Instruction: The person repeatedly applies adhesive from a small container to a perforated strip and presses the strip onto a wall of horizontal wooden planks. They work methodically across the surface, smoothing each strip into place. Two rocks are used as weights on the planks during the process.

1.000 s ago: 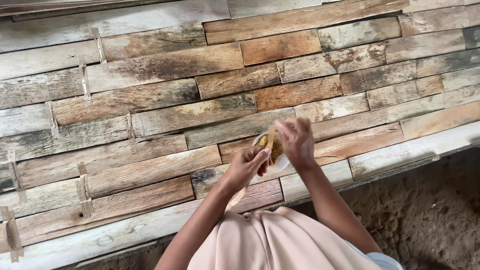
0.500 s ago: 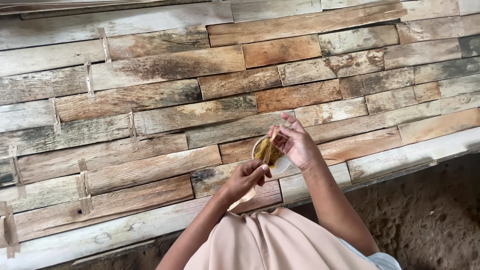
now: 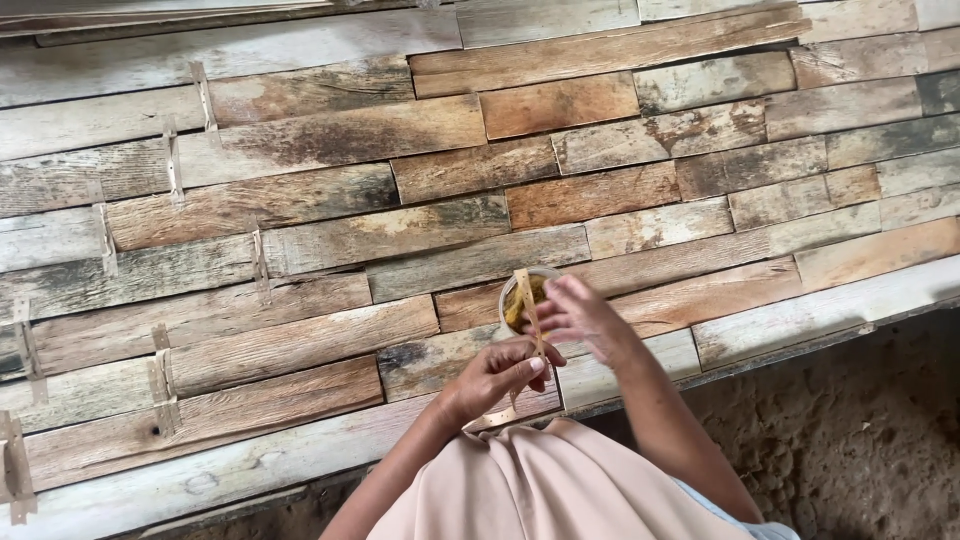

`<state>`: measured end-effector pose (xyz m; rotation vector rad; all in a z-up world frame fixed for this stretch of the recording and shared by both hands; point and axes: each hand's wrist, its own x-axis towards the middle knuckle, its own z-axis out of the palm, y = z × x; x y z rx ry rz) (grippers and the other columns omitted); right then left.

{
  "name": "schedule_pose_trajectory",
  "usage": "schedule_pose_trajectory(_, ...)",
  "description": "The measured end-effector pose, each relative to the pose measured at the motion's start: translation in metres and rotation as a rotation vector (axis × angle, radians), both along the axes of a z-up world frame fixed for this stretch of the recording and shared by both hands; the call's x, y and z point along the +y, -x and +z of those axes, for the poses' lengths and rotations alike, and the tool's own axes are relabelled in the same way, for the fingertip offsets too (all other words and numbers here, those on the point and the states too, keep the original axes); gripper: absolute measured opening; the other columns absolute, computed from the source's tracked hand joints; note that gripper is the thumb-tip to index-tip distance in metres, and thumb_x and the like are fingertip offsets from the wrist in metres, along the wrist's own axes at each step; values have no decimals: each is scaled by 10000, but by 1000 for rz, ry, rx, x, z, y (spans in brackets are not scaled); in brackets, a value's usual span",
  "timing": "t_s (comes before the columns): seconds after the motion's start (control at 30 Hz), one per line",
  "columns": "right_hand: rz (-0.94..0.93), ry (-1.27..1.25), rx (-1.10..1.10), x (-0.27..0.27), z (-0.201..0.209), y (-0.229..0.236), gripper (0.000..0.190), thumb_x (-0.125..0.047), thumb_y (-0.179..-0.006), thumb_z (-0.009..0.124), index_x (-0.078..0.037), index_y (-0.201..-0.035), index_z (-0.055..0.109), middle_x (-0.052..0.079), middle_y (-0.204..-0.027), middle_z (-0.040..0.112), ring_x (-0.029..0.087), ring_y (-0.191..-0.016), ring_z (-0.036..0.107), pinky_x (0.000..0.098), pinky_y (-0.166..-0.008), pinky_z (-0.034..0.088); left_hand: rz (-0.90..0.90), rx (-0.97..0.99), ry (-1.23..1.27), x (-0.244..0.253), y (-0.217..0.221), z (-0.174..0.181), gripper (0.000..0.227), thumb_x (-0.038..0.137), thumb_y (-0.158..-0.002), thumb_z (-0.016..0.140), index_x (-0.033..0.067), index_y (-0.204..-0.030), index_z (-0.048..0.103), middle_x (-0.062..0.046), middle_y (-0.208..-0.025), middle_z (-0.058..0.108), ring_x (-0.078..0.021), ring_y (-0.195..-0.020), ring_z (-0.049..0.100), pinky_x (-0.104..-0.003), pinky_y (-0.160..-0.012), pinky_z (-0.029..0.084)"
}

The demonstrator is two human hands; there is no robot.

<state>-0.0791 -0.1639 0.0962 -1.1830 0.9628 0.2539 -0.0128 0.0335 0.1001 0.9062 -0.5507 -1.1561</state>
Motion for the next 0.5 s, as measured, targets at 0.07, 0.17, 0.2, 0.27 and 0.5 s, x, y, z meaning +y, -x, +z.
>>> schedule_pose_trajectory(0.07,-154,24,-127,13,13,-18,355,-344,-940,694,-102,-1079,474,133,-944,572,228,-729,666,300,-563,564,-16,-5,-6,-4,1,-13,244,197,-1011,614,16,-881,711,-151,-1018,697,-164,-844,661,-322,-776,572)
schedule_pose_trajectory(0.17,-349,72,-338,5,11,-38,327,-124,-924,761,-158,-937,436,13,-844,564,134,-679,660,204,-522,535,4,-11,-52,-5,-2,-24,245,184,-1019,626,-3,-892,722,-127,-850,681,-157,-751,663,-302,-722,576)
schedule_pose_trajectory(0.2,-396,104,-414,-3,7,-41,348,-84,-923,759,-168,-965,424,28,-901,622,165,-785,713,231,-610,576,32,-3,-86,-5,-1,-27,252,177,-1034,615,-10,-905,724,-99,-697,667,-147,-667,665,-285,-676,567)
schedule_pose_trajectory(0.27,-352,289,-488,-16,-6,-26,344,-45,-919,755,-148,-959,430,84,-949,667,220,-914,723,304,-801,551,38,6,-116,-5,-2,-32,252,191,-1031,619,-3,-907,722,-97,-650,663,-141,-627,662,-267,-646,546)
schedule_pose_trajectory(0.5,-359,596,-602,-17,21,-19,324,-4,-885,721,-134,-968,436,177,-1182,644,313,-1199,638,426,-1049,528,55,-7,-338,-12,-6,-31,258,210,-991,620,41,-816,707,-132,-641,707,-139,-455,622,-226,-473,476)
